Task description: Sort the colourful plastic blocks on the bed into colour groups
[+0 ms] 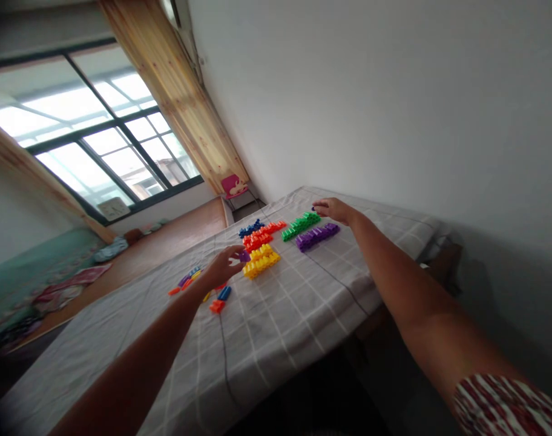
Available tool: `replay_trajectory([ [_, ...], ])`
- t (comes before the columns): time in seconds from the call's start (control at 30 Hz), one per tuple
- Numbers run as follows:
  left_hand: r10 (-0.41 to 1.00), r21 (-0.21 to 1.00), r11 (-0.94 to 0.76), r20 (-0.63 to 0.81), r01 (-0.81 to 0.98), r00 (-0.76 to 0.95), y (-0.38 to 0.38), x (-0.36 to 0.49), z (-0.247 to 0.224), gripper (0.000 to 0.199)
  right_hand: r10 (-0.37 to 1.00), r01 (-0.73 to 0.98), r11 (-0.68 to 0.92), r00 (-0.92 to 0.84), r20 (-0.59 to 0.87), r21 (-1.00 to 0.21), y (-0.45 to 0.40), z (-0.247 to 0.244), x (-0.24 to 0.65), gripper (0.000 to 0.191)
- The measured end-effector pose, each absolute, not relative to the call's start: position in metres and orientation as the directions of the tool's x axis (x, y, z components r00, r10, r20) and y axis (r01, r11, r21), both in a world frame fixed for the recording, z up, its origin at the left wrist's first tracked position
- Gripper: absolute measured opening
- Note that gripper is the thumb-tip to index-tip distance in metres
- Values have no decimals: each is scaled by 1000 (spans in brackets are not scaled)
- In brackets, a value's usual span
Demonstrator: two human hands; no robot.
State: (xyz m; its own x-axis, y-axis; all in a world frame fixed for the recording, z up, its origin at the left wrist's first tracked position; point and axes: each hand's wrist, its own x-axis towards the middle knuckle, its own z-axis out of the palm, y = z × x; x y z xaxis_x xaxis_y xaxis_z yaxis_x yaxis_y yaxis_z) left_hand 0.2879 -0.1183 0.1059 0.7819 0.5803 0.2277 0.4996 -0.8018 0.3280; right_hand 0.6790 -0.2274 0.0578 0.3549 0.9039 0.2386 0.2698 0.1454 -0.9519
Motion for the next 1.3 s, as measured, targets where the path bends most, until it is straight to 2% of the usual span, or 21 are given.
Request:
replay_trajectory([
  [0.1,476,327,-862,264,386,839,-125,342,104,36,900,309,182,329,284,-934,-241,37,696,51],
  [0.23,397,318,-899,299,302,868,-136,409,101,33,914,314,173,302,271,-934,-248,19,711,67],
  [0.4,445,271,-881,201,387,872,-147,465,96,36,951,316,189,179,254,-930,-249,11,719,76],
  [0.6,468,177,-875,64,451,881,-150,487,89,46,964,343,239,26,263,-908,-247,8,715,81],
  [0.77,481,108,-872,9,478,877,-155,492,88,48,937,411,240,141,321,-880,-249,10,715,77],
  [1.0,526,73,-846,-34,527,850,-159,496,90,50,885,409,239,282,371,-881,-246,9,714,65],
  [1.17,500,153,-861,85,484,862,-146,476,98,53,810,407,233,421,408,-883,-245,9,716,53],
  [1.3,542,196,-839,211,508,813,-119,420,103,45,683,493,112,592,427,-863,-242,-1,729,43],
])
